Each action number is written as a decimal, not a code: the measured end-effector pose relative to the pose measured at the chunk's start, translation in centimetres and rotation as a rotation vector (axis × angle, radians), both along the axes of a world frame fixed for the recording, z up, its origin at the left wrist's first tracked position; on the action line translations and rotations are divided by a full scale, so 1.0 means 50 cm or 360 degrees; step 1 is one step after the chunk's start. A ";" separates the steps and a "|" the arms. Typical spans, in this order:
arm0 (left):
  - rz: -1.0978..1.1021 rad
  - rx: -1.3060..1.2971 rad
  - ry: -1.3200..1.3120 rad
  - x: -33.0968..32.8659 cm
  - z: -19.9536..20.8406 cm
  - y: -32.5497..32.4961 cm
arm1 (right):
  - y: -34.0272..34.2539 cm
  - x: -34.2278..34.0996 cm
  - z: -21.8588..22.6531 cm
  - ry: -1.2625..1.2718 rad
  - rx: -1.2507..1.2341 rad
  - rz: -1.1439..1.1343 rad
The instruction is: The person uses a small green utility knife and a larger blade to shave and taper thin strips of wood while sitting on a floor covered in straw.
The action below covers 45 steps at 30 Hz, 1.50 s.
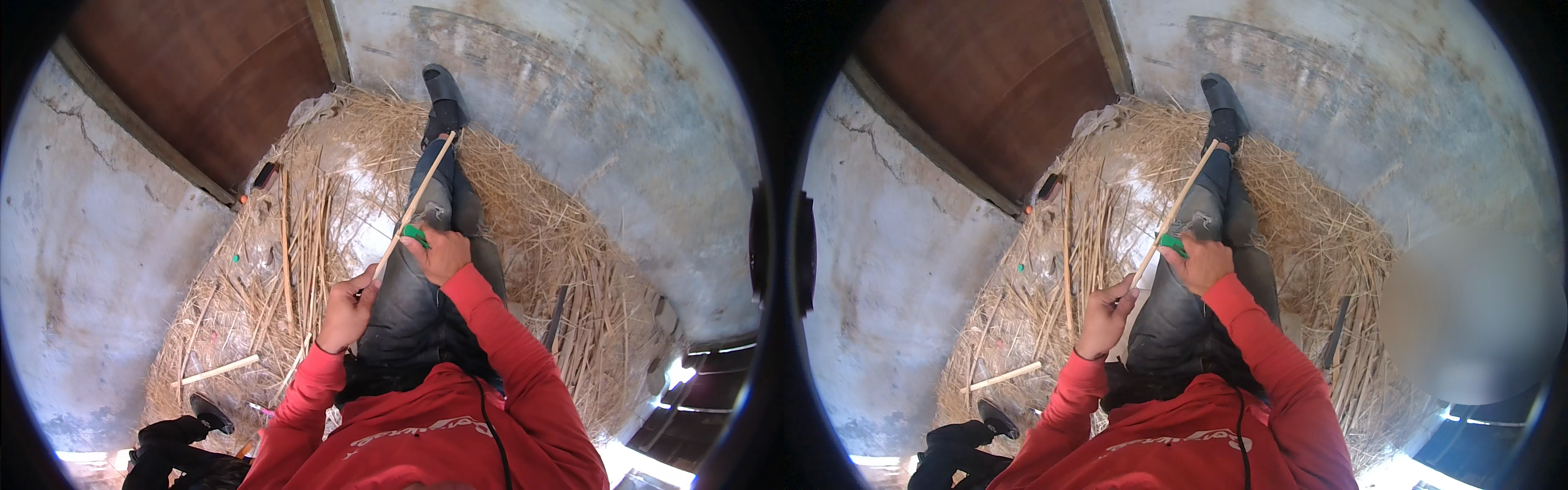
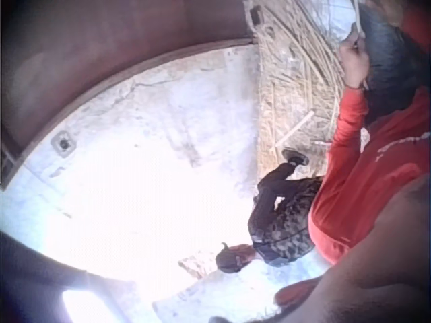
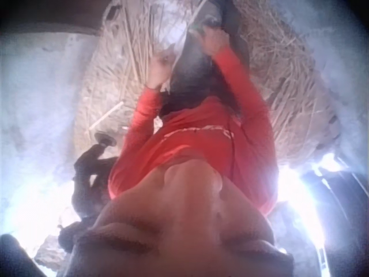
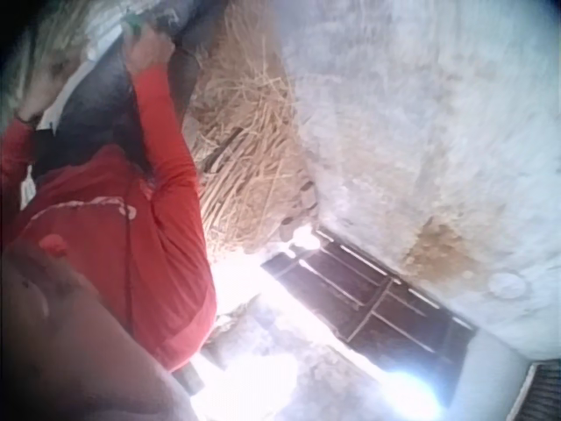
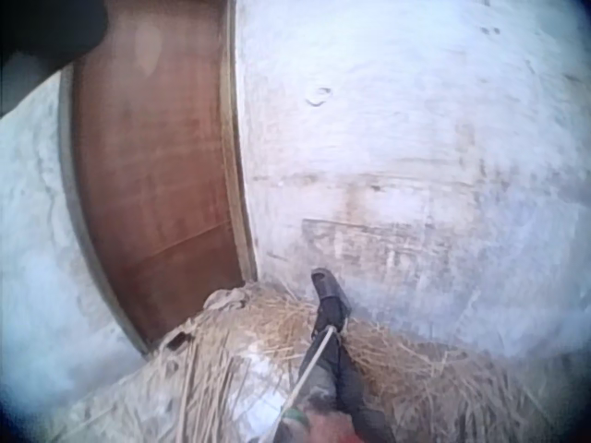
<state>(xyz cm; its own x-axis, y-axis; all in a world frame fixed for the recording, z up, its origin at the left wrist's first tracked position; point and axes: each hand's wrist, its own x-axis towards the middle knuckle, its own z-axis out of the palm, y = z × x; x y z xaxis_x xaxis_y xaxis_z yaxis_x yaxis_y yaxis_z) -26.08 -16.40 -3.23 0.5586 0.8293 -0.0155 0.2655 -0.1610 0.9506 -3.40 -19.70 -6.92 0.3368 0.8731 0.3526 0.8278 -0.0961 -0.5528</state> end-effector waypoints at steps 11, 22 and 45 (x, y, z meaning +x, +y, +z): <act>0.0117 0.0217 0.0025 -0.010 -0.001 -0.011 | -0.009 -0.032 0.022 0.0492 -0.0278 0.0255; 0.0108 0.0560 0.0252 -0.010 0.004 -0.008 | 0.016 -0.017 0.011 0.0036 -0.0207 -0.0012; 0.0116 0.0355 0.0162 -0.014 0.000 0.010 | 0.041 -0.021 -0.012 0.0378 0.0031 0.0022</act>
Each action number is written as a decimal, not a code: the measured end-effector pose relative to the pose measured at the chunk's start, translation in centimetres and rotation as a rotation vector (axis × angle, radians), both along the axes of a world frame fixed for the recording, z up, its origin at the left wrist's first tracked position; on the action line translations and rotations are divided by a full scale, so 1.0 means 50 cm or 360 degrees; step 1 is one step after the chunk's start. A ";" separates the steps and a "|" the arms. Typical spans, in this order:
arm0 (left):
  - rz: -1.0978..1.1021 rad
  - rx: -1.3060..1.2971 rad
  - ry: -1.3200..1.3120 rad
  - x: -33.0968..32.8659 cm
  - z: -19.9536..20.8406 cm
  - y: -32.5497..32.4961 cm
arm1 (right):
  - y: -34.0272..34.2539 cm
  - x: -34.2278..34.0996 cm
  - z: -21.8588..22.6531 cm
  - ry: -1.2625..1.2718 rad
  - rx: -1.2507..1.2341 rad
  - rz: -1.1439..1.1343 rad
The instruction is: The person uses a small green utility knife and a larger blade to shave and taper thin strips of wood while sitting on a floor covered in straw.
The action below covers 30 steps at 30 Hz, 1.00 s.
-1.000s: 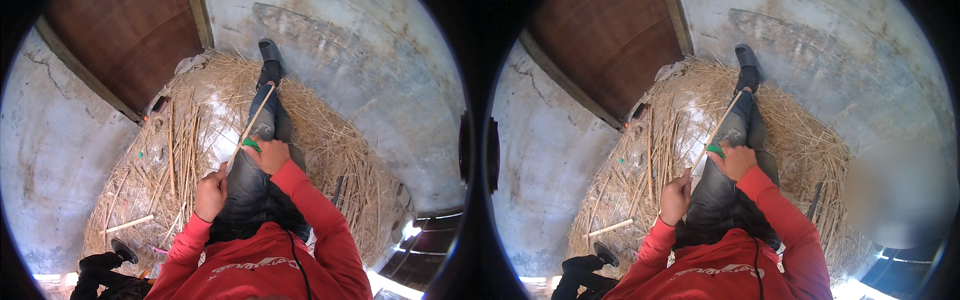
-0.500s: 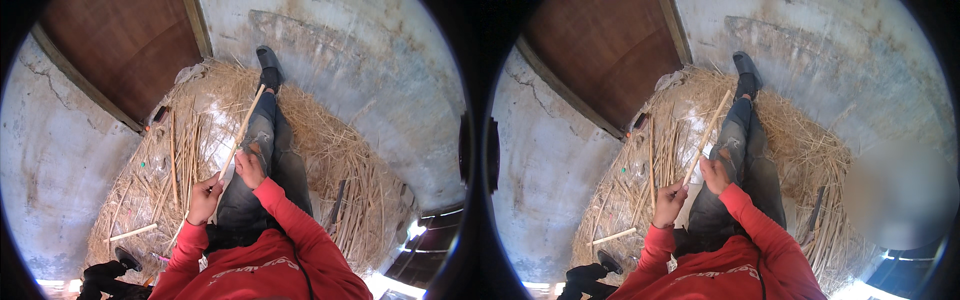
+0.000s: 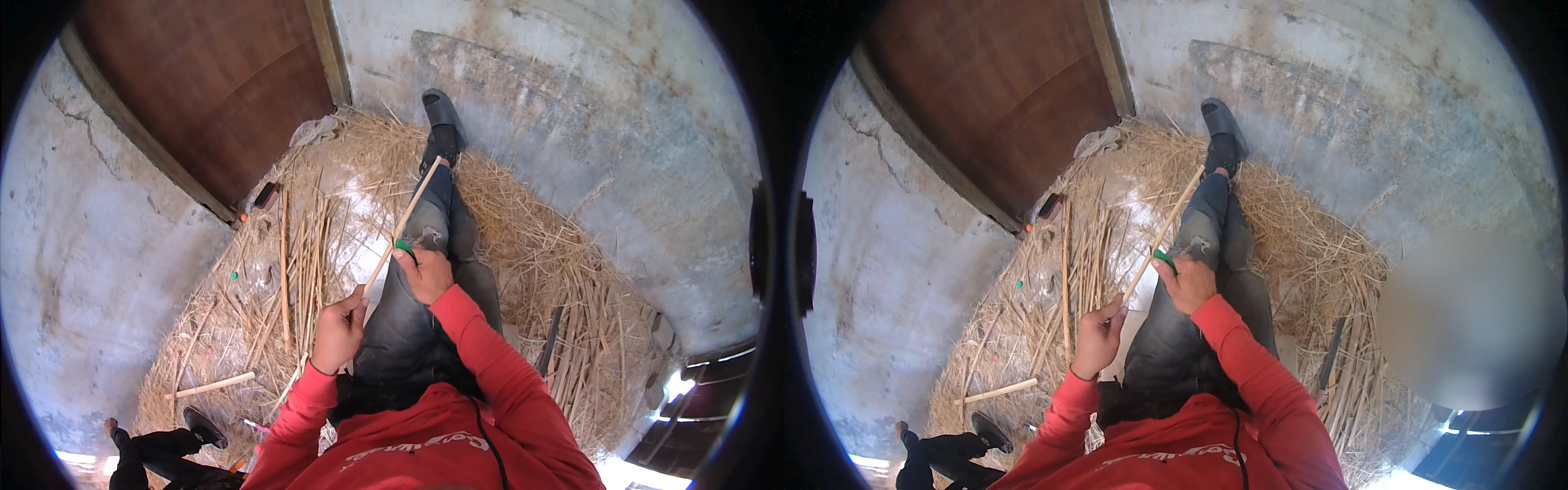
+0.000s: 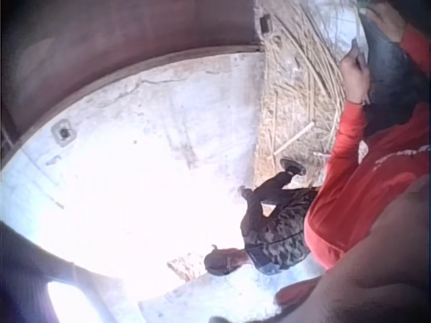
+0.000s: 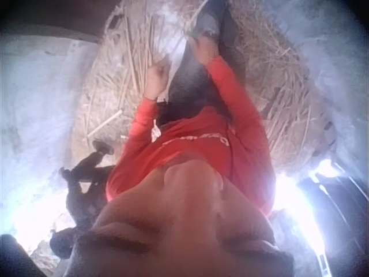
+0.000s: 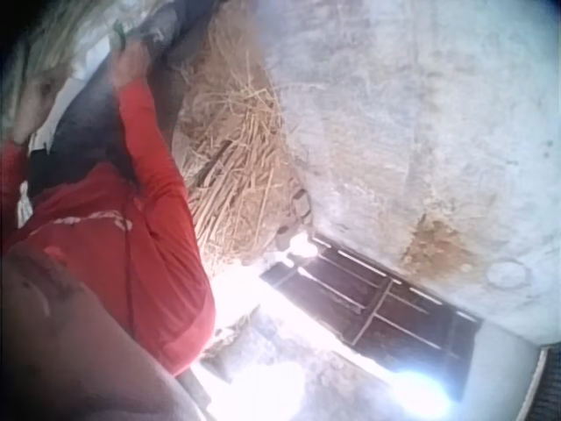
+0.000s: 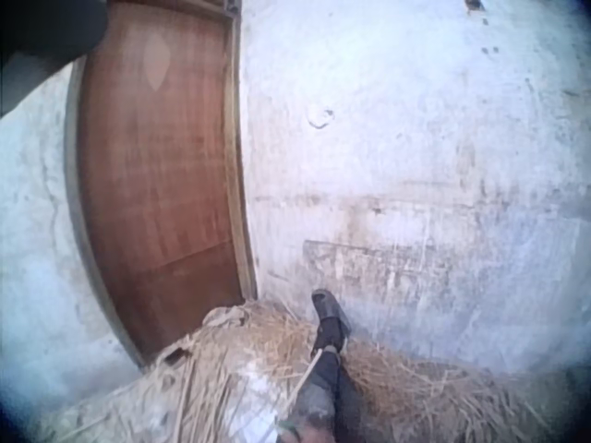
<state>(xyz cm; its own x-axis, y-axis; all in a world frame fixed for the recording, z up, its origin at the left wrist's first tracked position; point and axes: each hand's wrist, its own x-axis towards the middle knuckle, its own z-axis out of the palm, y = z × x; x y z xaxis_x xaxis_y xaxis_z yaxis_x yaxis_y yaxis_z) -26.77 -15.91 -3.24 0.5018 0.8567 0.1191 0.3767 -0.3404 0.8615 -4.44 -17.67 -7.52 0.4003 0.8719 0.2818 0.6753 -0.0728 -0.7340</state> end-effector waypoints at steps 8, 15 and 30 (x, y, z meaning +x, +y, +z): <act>-0.0109 -0.0836 -0.0303 -0.024 0.014 0.009 | -0.014 -0.013 -0.004 0.1910 -0.0010 0.0864; -0.0098 -0.0298 -0.0280 -0.002 0.017 0.001 | -0.073 0.036 0.063 0.0243 0.0383 0.0422; -0.0044 0.0134 0.0093 0.023 0.061 -0.035 | -0.042 0.100 0.105 -0.0270 0.0690 0.0425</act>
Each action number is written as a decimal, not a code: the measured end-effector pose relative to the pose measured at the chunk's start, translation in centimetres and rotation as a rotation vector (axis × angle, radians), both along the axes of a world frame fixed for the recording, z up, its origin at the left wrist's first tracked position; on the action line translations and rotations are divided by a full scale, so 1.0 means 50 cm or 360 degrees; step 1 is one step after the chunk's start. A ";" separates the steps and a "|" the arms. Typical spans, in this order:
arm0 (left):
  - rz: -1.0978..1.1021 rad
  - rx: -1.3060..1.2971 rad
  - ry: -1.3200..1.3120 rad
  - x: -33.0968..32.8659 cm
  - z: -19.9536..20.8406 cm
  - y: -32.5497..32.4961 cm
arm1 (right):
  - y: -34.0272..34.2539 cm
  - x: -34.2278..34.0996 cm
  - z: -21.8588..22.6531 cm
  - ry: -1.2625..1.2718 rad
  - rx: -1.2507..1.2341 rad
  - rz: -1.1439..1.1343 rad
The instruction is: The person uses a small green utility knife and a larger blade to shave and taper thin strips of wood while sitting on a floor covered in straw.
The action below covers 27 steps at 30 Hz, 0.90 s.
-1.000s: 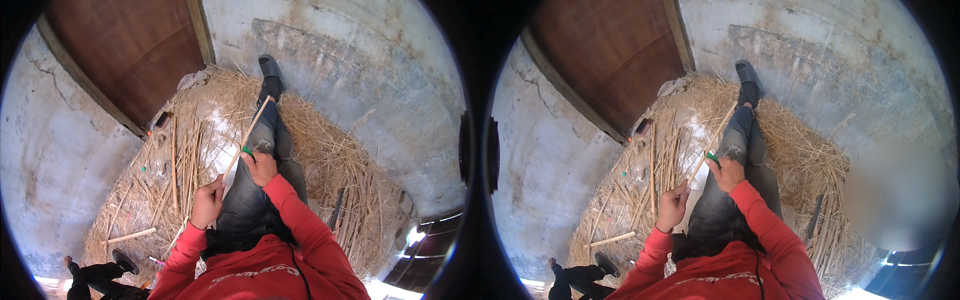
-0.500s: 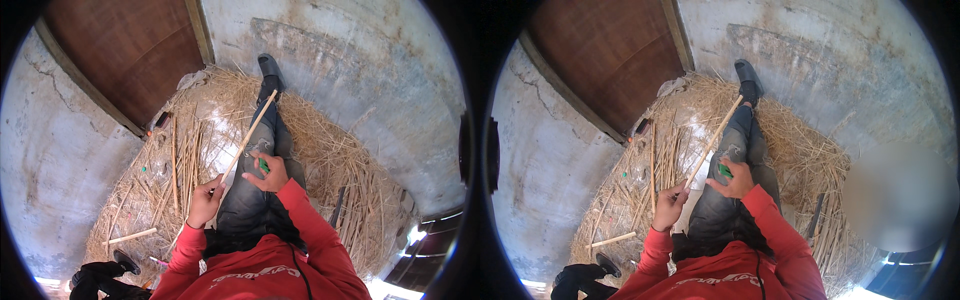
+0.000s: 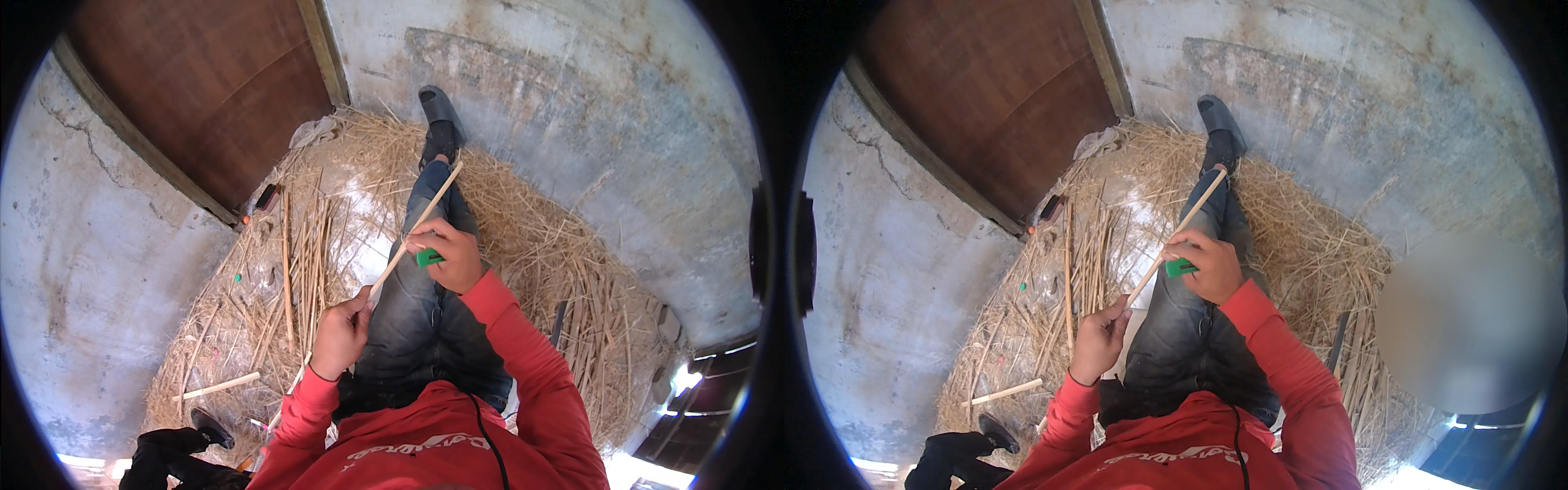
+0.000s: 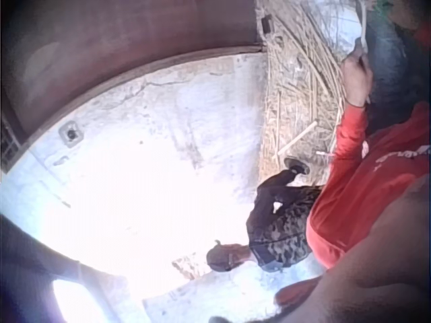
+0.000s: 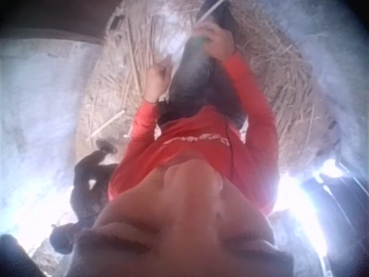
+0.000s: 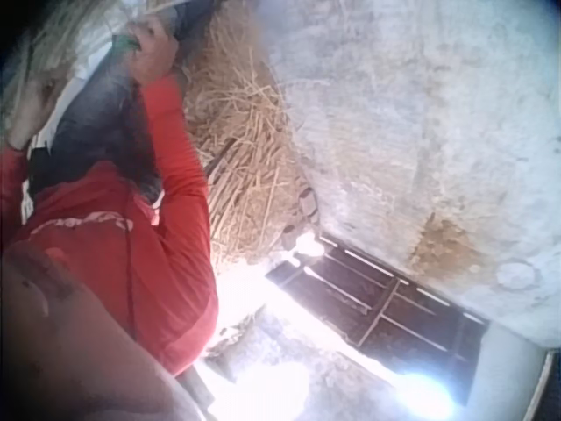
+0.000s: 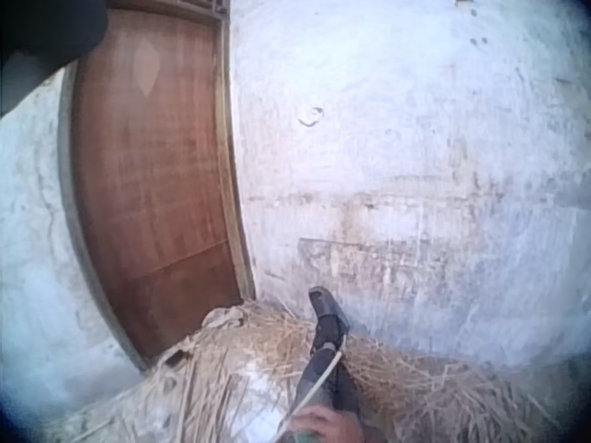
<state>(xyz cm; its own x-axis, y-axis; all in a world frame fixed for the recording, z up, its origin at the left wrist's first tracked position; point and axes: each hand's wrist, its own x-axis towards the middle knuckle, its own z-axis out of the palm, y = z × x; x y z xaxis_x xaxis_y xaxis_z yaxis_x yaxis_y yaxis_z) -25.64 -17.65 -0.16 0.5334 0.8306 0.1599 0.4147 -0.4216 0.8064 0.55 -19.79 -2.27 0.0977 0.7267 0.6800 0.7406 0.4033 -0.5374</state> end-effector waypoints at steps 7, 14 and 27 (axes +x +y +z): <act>-0.0087 0.0149 0.0184 -0.028 -0.015 0.008 | -0.017 0.038 0.012 0.1017 -0.0395 0.0165; 0.0019 0.0060 0.0053 -0.038 -0.036 0.015 | -0.006 0.123 0.012 0.0967 0.0254 -0.1039; 0.0008 0.0369 0.0300 0.027 0.021 -0.016 | -0.046 -0.047 0.016 0.0474 -0.0441 -0.0327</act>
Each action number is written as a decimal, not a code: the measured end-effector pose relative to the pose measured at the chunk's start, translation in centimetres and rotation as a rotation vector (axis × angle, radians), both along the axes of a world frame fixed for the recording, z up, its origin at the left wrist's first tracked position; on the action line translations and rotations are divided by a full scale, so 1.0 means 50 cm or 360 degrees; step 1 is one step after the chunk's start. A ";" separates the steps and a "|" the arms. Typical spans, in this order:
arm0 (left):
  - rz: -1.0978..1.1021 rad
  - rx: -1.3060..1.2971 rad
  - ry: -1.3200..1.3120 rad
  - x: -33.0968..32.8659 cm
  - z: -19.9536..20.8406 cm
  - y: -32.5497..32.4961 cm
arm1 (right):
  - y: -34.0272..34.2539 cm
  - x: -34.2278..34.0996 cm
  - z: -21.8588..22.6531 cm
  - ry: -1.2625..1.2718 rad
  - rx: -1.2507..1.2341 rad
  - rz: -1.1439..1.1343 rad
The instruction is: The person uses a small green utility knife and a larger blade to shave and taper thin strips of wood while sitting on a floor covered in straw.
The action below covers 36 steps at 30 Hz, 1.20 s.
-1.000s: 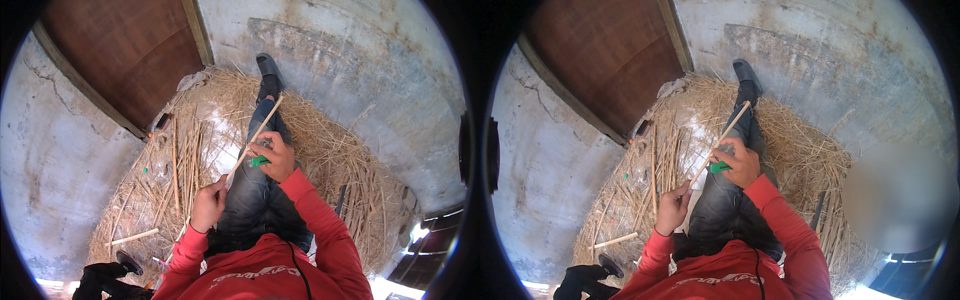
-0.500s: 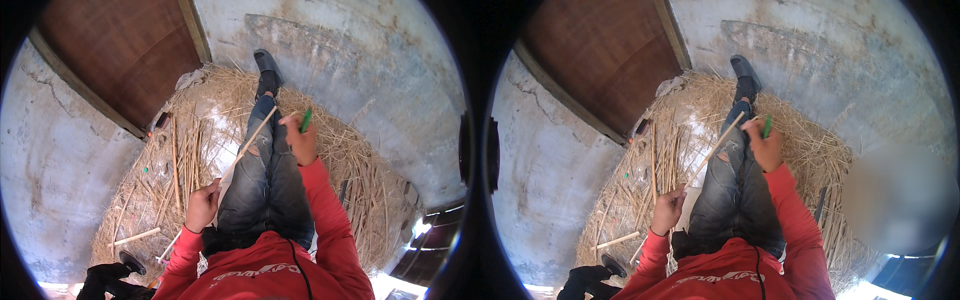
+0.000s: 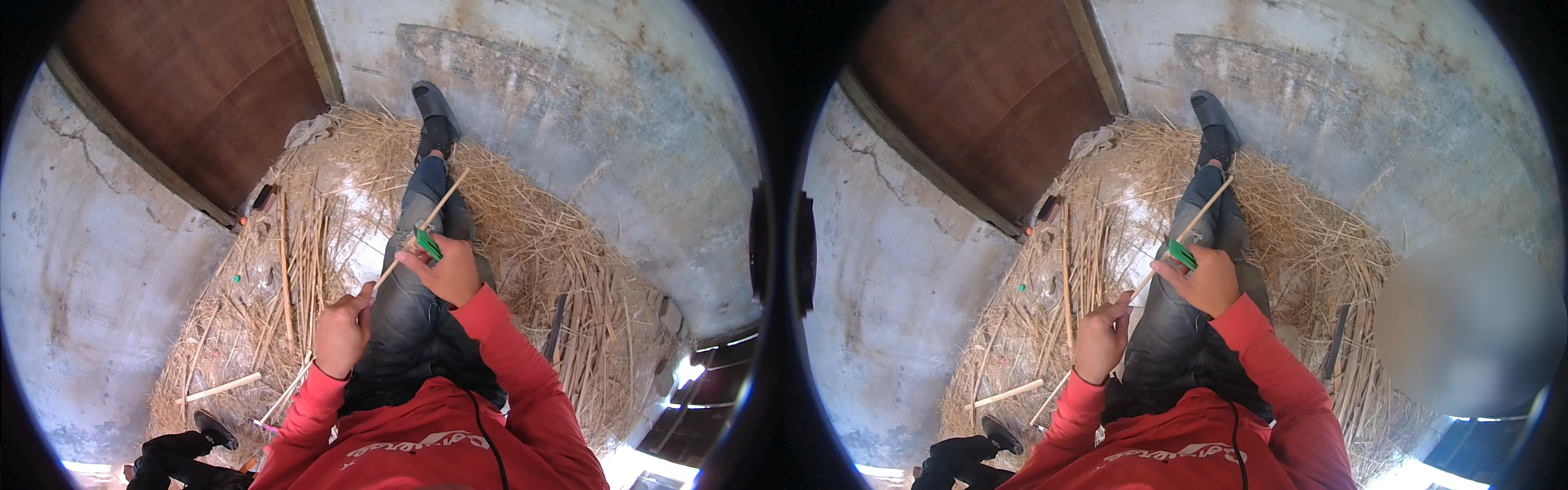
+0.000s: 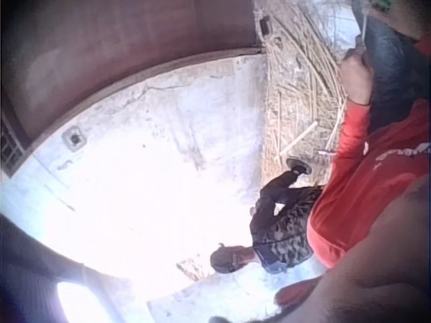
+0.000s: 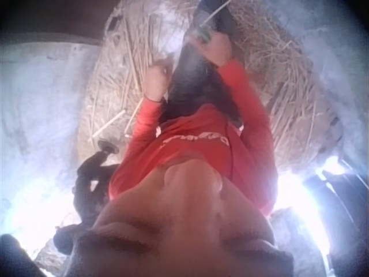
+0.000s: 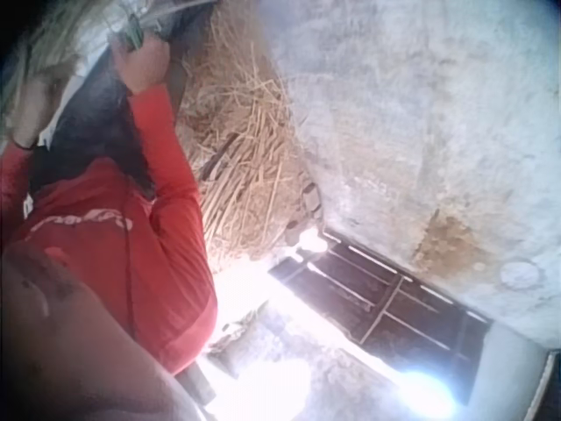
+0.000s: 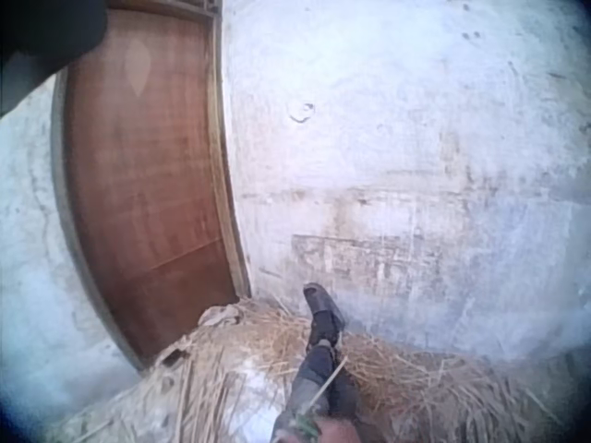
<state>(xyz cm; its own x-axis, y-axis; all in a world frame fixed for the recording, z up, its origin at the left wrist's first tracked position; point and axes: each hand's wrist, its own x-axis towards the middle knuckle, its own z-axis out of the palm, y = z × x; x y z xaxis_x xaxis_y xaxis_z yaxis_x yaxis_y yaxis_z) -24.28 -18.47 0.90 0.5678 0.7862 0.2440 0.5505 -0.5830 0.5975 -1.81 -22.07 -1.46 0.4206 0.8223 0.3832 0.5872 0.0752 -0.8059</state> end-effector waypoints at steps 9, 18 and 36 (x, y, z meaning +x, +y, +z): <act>-0.0037 0.0005 0.0110 -0.017 -0.008 0.001 | 0.036 0.034 -0.057 0.0147 -0.0081 0.0229; -0.0087 -0.0408 -0.0151 -0.054 -0.063 0.030 | 0.007 0.095 -0.010 0.1081 -0.0071 0.0190; -0.0196 -0.0774 -0.0277 -0.025 -0.059 0.039 | -0.048 0.173 -0.081 0.1169 0.0089 -0.0574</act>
